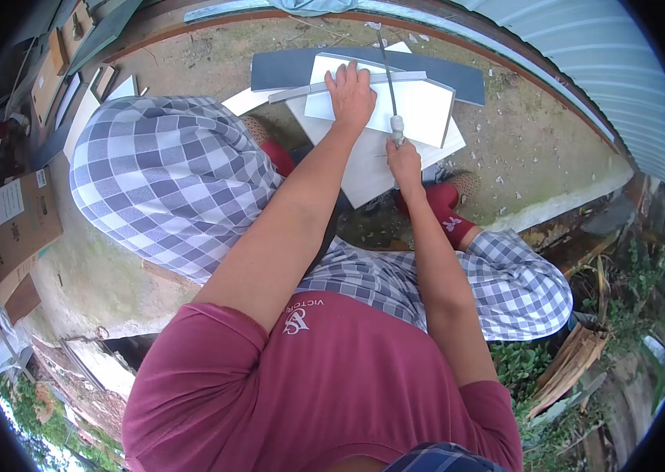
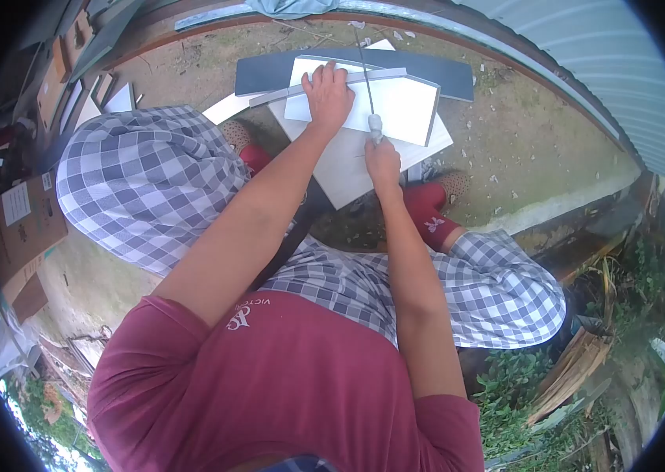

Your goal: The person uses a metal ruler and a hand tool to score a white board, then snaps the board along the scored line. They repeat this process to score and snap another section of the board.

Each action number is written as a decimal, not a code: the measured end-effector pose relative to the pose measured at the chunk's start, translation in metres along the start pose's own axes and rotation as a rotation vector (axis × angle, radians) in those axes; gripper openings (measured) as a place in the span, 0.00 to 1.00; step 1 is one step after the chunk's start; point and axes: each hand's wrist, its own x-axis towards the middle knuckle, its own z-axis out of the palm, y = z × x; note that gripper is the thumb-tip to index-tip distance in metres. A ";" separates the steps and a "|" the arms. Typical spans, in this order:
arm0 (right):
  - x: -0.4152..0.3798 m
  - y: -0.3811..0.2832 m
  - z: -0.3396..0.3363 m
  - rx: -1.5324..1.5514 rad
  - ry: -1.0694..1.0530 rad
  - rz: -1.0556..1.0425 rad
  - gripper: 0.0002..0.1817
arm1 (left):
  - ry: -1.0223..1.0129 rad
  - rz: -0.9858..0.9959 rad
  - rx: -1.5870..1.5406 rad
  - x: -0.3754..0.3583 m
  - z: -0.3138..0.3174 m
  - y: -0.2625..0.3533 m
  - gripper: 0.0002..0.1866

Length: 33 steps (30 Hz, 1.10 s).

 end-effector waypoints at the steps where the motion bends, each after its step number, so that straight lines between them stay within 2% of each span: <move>1: -0.004 0.005 0.001 0.015 0.036 -0.020 0.22 | 0.005 -0.001 -0.001 0.000 0.001 0.001 0.15; 4: -0.032 0.023 0.006 0.024 0.041 0.001 0.21 | -0.029 -0.028 0.001 -0.019 -0.001 0.002 0.15; 6: -0.013 0.014 0.000 0.047 0.084 -0.012 0.21 | 0.015 -0.008 -0.003 0.000 0.004 0.004 0.15; 11: 0.003 -0.009 -0.016 0.047 0.029 0.005 0.20 | 0.009 -0.011 -0.030 0.003 0.001 0.008 0.15; 14: -0.005 0.011 -0.005 0.005 0.096 -0.056 0.21 | -0.005 -0.021 -0.020 0.000 0.000 0.007 0.15; 16: -0.017 0.016 -0.005 -0.001 0.059 -0.022 0.21 | -0.015 -0.031 -0.010 -0.003 0.001 0.006 0.15; 23: -0.001 -0.013 -0.021 -0.006 0.010 -0.016 0.21 | 0.006 -0.007 -0.023 -0.001 0.000 0.007 0.16; 29: -0.014 0.017 -0.005 0.006 0.013 0.002 0.21 | -0.004 -0.018 -0.003 -0.003 0.002 0.006 0.16; 33: -0.001 0.009 -0.004 0.009 0.058 -0.049 0.21 | 0.001 -0.007 -0.014 -0.002 0.002 0.007 0.16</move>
